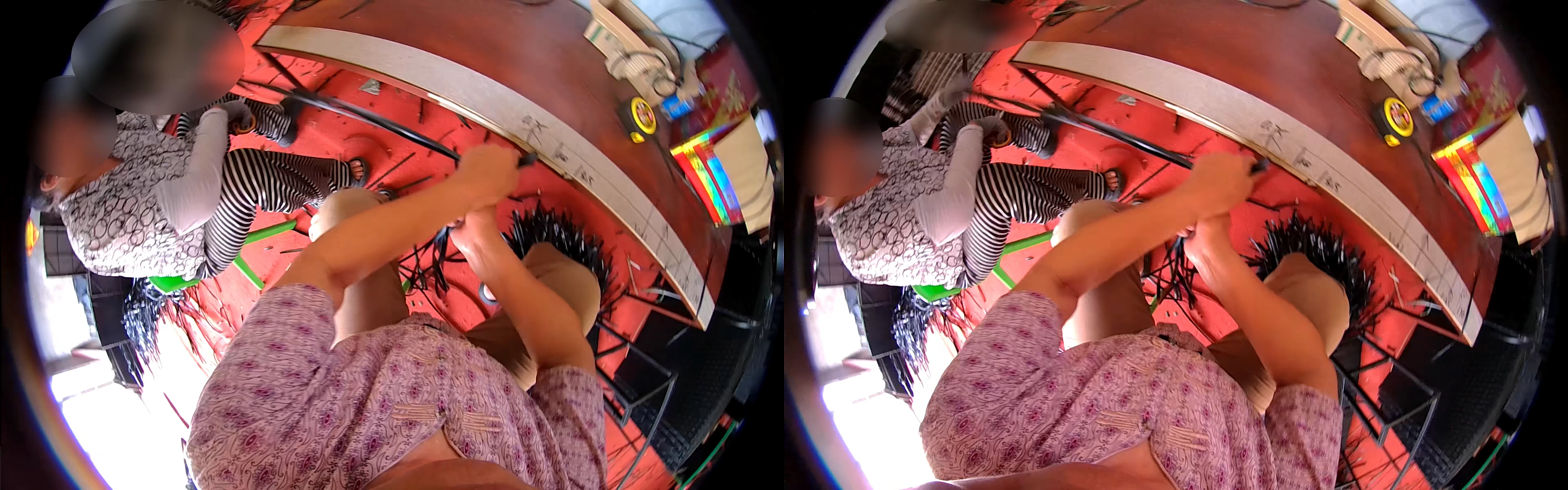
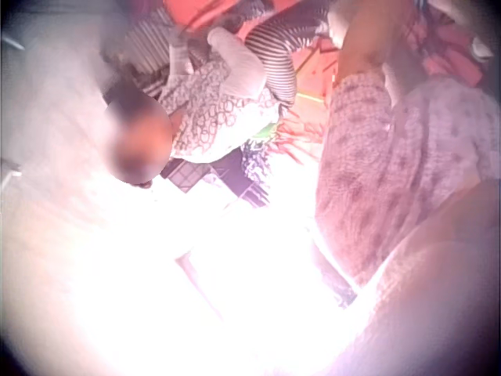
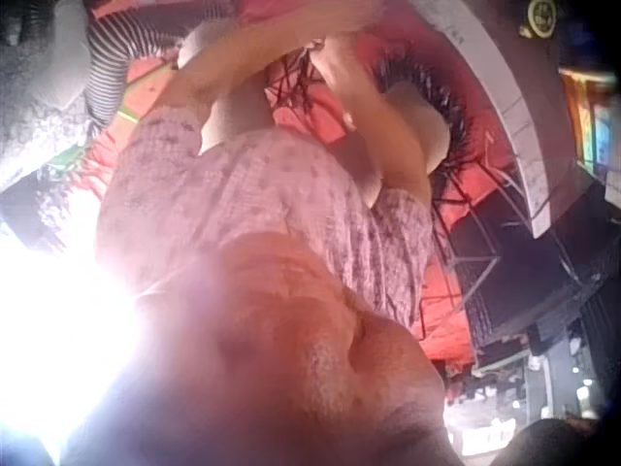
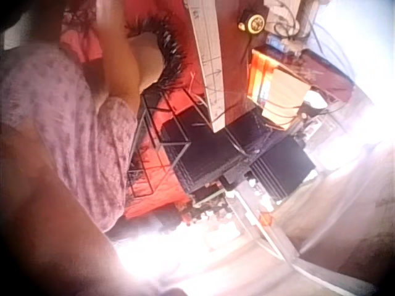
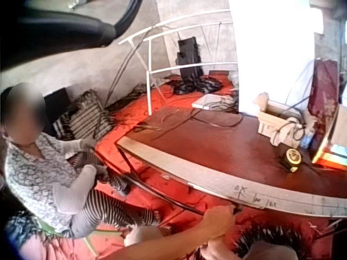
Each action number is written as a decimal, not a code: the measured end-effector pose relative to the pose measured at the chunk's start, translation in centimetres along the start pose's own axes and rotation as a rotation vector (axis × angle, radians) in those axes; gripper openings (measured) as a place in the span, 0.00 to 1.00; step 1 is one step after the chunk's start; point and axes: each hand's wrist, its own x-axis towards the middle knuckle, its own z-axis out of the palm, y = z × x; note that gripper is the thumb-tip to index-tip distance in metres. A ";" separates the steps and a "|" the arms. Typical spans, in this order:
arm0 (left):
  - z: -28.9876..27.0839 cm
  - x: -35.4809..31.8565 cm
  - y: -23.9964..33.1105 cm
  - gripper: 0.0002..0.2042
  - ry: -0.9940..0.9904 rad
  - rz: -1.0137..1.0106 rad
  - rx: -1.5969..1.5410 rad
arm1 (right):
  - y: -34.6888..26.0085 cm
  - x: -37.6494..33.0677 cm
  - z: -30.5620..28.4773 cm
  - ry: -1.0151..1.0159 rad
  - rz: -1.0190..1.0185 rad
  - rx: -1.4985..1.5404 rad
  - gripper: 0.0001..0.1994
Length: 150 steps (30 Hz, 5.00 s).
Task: The person sits on the floor and cuts black cables into short segments using a knife against a wooden board. They repeatedly gather the cut pieces and place them into a pile on the floor. Another person is visible in the background performing a similar task.
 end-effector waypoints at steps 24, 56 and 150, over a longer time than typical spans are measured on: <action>2.1 0.3 1.7 0.11 -0.092 -0.059 -0.077 | -1.1 -1.9 -2.8 -0.017 0.121 0.030 0.18; 0.8 -1.8 2.0 0.25 -0.073 -0.138 -0.164 | -2.7 -3.3 -5.2 0.157 -0.169 -0.090 0.08; -3.9 -6.3 0.3 0.18 0.091 0.026 -0.033 | -8.0 -4.2 -0.9 0.160 -0.394 -0.012 0.15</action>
